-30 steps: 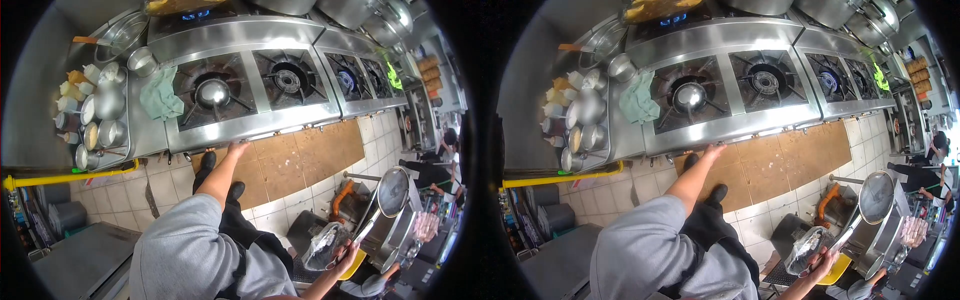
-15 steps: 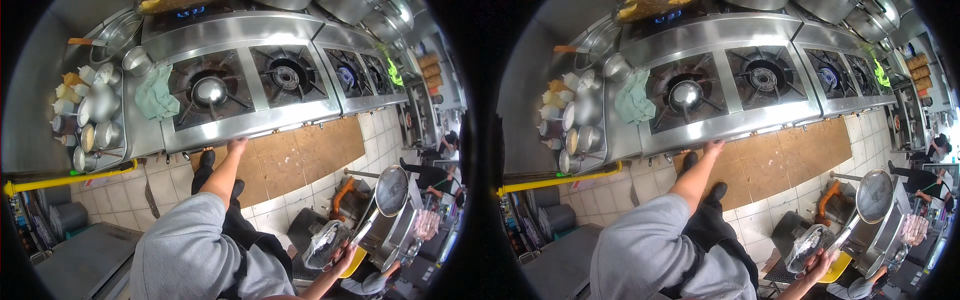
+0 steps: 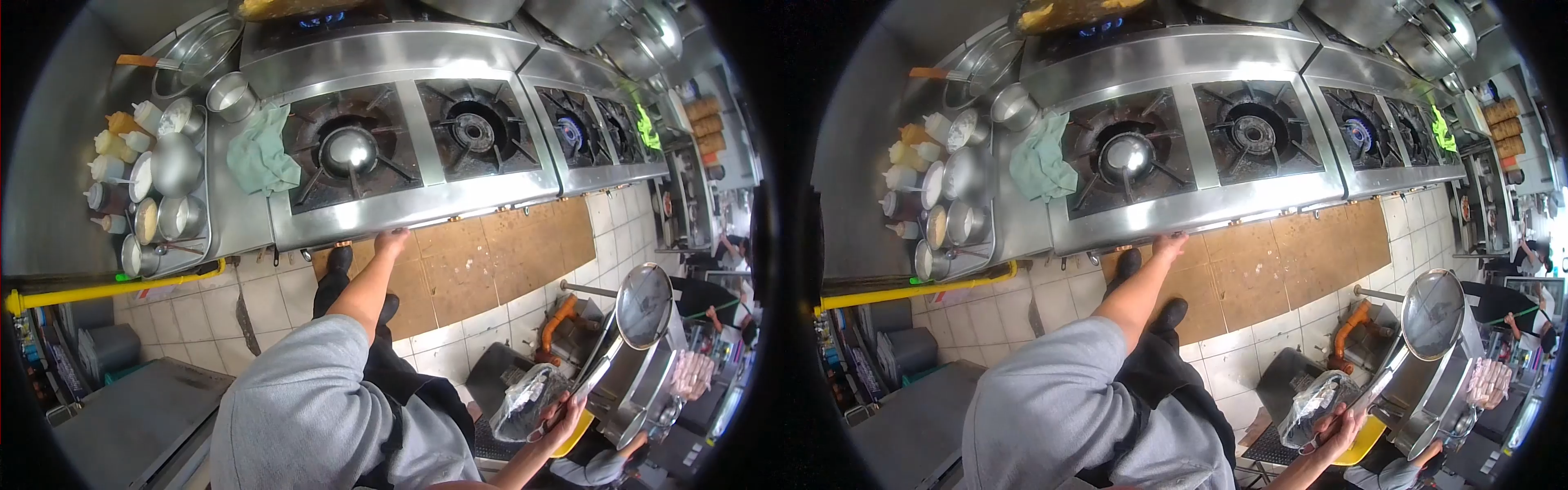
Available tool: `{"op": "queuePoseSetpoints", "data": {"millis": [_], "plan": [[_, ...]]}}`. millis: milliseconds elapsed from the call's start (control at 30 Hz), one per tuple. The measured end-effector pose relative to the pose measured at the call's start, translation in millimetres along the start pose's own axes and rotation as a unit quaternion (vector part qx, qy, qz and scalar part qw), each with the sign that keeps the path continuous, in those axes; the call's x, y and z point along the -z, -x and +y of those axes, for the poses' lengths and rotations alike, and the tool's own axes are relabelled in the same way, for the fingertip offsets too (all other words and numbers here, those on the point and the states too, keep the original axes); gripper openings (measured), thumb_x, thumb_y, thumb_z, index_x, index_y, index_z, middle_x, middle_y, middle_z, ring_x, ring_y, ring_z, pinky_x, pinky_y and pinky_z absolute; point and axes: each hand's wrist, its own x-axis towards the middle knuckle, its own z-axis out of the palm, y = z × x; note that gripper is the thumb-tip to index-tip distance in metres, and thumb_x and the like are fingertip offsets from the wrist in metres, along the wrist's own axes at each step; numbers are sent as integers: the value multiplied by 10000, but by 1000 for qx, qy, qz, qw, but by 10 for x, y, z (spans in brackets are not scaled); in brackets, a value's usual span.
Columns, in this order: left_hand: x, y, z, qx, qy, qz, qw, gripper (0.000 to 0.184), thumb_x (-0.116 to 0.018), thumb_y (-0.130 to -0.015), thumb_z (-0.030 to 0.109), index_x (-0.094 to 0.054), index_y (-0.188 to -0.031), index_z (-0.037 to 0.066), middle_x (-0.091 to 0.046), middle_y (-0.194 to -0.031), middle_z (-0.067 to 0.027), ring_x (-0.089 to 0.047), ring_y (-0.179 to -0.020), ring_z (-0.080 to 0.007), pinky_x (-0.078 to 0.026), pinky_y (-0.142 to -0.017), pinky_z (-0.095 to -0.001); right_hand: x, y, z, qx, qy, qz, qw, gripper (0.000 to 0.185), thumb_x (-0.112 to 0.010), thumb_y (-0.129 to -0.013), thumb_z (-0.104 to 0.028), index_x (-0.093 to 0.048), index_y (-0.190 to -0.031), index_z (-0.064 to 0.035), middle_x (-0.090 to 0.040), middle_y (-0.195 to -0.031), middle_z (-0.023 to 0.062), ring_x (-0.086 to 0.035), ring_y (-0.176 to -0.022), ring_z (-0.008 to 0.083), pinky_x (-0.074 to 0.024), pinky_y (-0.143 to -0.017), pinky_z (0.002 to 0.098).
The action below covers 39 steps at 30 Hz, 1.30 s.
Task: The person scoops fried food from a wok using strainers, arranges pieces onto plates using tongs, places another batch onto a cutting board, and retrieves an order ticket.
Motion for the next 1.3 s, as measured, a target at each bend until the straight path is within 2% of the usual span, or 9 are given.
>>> {"op": "queuePoseSetpoints", "data": {"millis": [167,333,500,600,833,933,1067,1167,1300], "plan": [[298,356,-238,-115,-223,-253,934,399,-723,-795,440,-706,-810,41,-702,-709,-106,-650,-611,-273,-527,-635,-420,-309,42,-203,17,11,-54,998,485,-561,-952,-162,-391,-1399,-79,-594,-828,76,-475,-417,116,-401,-340,242],[928,1123,106,-139,-179,-465,856,411,-740,-889,351,-627,-1123,33,-704,-885,-46,-638,-717,-115,-531,-674,-292,-1010,270,-565,45,6,-104,994,547,-571,-934,-161,-365,-1431,-69,-579,-834,87,-464,-426,122,-383,-360,232],[1337,835,276,-71,-196,-373,904,460,-704,-894,398,-634,-1098,-8,-702,-883,-68,-663,-721,-130,-540,-677,-301,-1785,431,-683,44,-27,-189,981,562,-560,-931,-170,-351,-1439,-55,-576,-834,83,-456,-412,122,-365,-345,243],[1474,639,318,-214,-352,-285,866,367,-696,-890,390,-681,-973,33,-717,-847,-85,-666,-657,-166,-533,-612,-325,-2046,464,-750,13,-48,-271,961,571,-547,-933,-161,-326,-1448,-48,-573,-866,85,-440,-386,133,-364,-337,258],[2341,1340,1880,-149,48,-582,798,275,-646,-975,246,-643,-1124,15,-705,-1041,-79,-657,-956,-111,-532,-839,-284,-2799,585,-923,3,-9,-315,949,519,-556,-927,-172,-361,-1383,-19,-546,-813,99,-445,-368,146,-365,-320,251],[3320,1535,2775,-366,-15,-387,846,296,-676,-950,195,-626,-1190,29,-695,-1092,-62,-651,-1007,-133,-518,-905,-294,-3277,555,-924,20,-12,-336,941,481,-580,-914,-166,-387,-1324,-5,-535,-796,101,-458,-369,148,-374,-315,246],[4618,1209,3496,-462,-18,-123,878,311,-715,-900,224,-656,-1151,50,-709,-978,-40,-660,-901,-123,-529,-822,-300,-4059,608,-926,47,27,-407,912,400,-537,-966,-146,-389,-1315,-21,-527,-800,86,-455,-385,119,-367,-325,235],[5490,750,3939,-413,-170,88,890,439,-703,-870,318,-637,-1214,54,-696,-1162,-131,-671,-1055,-267,-521,-906,-371,-4617,718,-924,64,61,-404,911,556,-561,-935,-133,-357,-1441,-22,-557,-804,106,-461,-398,119,-375,-363,223],[6520,-149,4337,-415,-431,335,728,518,-708,-828,344,-610,-1263,81,-647,-1211,-158,-622,-1113,-337,-507,-933,-444,-5149,770,-887,105,88,-405,904,561,-549,-945,-73,-360,-1473,-45,-579,-830,105,-471,-440,97,-375,-389,208]]}}
